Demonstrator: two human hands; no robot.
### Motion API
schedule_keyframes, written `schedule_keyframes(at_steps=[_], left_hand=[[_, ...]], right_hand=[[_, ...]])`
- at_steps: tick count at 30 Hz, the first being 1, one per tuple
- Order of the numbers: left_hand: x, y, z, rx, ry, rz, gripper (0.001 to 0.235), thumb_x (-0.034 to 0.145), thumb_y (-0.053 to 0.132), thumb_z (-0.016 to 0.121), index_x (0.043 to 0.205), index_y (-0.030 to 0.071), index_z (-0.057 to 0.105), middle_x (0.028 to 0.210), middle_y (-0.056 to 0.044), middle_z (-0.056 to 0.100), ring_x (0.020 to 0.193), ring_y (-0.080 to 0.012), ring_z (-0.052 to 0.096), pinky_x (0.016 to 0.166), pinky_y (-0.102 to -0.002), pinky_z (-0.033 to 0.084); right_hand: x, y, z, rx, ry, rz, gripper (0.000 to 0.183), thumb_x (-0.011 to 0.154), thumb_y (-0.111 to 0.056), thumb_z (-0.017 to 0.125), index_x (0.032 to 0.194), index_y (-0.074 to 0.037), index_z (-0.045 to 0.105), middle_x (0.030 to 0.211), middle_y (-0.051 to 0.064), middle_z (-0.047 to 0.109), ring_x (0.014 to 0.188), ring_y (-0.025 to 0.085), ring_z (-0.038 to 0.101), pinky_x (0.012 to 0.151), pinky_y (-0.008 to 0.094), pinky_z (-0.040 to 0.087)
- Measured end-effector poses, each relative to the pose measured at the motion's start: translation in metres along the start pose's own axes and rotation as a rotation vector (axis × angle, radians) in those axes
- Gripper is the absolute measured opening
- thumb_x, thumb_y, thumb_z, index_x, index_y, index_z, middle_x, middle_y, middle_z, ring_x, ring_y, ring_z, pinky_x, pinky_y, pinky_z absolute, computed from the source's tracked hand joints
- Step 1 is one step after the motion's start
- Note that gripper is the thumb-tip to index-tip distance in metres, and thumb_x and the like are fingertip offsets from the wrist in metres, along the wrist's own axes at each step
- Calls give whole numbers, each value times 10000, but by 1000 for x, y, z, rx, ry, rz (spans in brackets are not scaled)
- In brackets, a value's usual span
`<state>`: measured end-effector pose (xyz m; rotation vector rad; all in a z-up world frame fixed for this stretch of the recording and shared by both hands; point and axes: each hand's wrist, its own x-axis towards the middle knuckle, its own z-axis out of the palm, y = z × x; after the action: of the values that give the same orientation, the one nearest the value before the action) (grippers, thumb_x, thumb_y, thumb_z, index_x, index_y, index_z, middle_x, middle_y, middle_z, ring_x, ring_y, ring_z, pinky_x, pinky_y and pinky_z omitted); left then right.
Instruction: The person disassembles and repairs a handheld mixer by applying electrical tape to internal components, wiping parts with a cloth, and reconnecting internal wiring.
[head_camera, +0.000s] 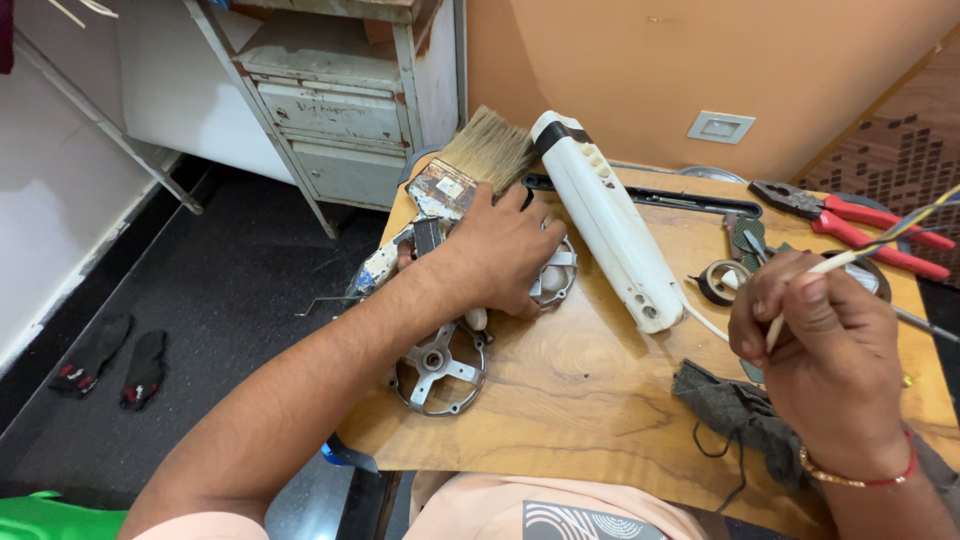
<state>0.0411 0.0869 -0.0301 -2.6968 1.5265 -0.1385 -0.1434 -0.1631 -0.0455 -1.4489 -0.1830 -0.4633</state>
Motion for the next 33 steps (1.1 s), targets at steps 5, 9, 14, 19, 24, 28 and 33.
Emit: schedule_keyframes(at_steps=[5, 9, 14, 19, 24, 28, 33], left_hand=[[1, 0, -5, 0, -52, -28, 831, 551, 549, 930, 1197, 105, 652, 1234, -104, 613, 1238, -337, 494, 983, -599, 376], [-12, -5, -13, -45, 155, 27, 839, 610, 592, 881, 1226, 74, 645, 1200, -125, 626, 1187, -350, 516, 941, -600, 394], [-56, -22, -23, -200, 429, 86, 650, 861, 486, 790, 1325, 55, 647, 1227, -107, 642, 1160, -320, 550, 982, -528, 431], [-115, -20, -30, -440, 126, -81, 644, 794, 525, 792, 1246, 83, 674, 1133, -94, 630, 1143, -282, 540, 1018, -445, 444], [-145, -2, -31, -267, -25, -71, 906, 558, 590, 890, 1267, 75, 659, 1243, -155, 551, 1230, -357, 457, 966, -493, 385], [-151, 15, -25, -114, -190, -125, 999, 557, 550, 910, 1359, 59, 571, 1306, -167, 502, 1251, -355, 417, 1007, -503, 341], [-148, 27, -14, -13, -186, -83, 1080, 540, 459, 907, 1442, 43, 484, 1408, -203, 469, 1294, -362, 426, 987, -518, 344]], right_hand=[[-4, -3, -5, 41, -2, -48, 410, 1223, -262, 530, 943, 37, 551, 860, 118, 539, 747, 213, 536, 694, 325, 424], [-13, -5, -11, -141, 51, -124, 383, 1229, -276, 551, 1024, 47, 582, 938, 138, 592, 803, 202, 529, 782, 337, 444], [-31, -6, -28, -320, 201, -71, 322, 1200, -314, 551, 1099, -8, 564, 987, 121, 598, 863, 194, 572, 841, 367, 490], [-33, 12, -78, -252, 137, -36, 279, 1178, -369, 512, 1108, -100, 525, 983, 43, 549, 809, 121, 521, 935, 409, 587], [-33, 64, -167, -192, 166, 14, 287, 1238, -219, 480, 1022, -30, 473, 879, 79, 463, 728, 151, 449, 684, 321, 375], [-3, 105, -199, -303, 252, 65, 294, 1236, -230, 473, 1024, -27, 479, 874, 86, 472, 724, 155, 457, 684, 327, 382], [24, 115, -199, -372, 269, 109, 305, 1235, -245, 463, 1026, -23, 485, 867, 94, 484, 720, 161, 467, 684, 333, 392]])
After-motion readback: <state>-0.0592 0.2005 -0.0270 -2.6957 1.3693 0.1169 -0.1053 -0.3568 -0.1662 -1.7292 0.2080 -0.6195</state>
